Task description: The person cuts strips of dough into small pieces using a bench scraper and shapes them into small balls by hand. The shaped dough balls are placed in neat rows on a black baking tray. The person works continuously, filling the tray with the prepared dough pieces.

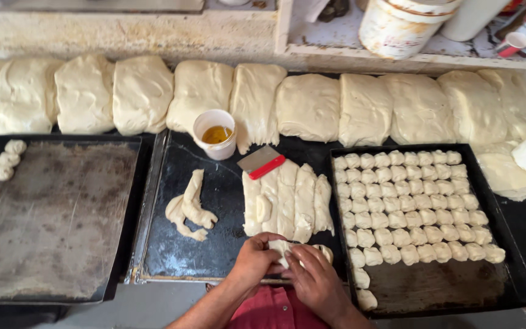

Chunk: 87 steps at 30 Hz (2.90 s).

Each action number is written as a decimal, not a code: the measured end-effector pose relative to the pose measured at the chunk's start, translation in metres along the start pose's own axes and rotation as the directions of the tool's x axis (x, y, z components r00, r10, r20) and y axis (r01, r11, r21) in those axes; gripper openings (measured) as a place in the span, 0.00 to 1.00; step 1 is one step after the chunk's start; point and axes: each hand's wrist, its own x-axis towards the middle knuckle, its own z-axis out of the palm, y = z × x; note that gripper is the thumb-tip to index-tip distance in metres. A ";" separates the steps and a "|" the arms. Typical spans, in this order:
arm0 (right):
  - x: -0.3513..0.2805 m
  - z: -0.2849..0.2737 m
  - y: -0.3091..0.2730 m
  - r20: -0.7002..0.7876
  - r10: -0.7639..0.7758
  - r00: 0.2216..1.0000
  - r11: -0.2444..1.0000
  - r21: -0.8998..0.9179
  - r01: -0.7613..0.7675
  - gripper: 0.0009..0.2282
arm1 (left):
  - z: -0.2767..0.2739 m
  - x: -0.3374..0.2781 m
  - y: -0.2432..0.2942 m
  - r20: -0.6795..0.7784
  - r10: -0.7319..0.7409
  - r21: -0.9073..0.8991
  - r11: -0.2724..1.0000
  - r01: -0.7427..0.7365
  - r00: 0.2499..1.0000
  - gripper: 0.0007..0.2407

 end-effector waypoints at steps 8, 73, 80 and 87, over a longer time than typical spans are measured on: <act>-0.019 0.023 0.015 0.151 0.751 0.643 0.466 0.569 -0.678 0.18 | 0.003 -0.009 0.004 0.285 0.190 0.433 0.849 -0.303 0.940 0.16; -0.101 -0.084 0.026 -0.367 0.853 0.371 0.515 0.709 -0.482 0.11 | -0.080 0.028 0.009 -0.024 0.187 0.247 0.953 -0.176 0.982 0.16; -0.193 -0.057 0.110 -0.268 0.933 0.240 0.301 0.218 -0.929 0.04 | -0.069 0.016 -0.019 -0.071 0.131 0.267 0.958 -0.108 0.989 0.17; -0.129 -0.082 0.108 -0.432 0.736 0.521 0.464 -0.238 -0.853 0.07 | -0.049 0.019 -0.030 -0.025 0.214 0.354 0.915 -0.192 0.976 0.16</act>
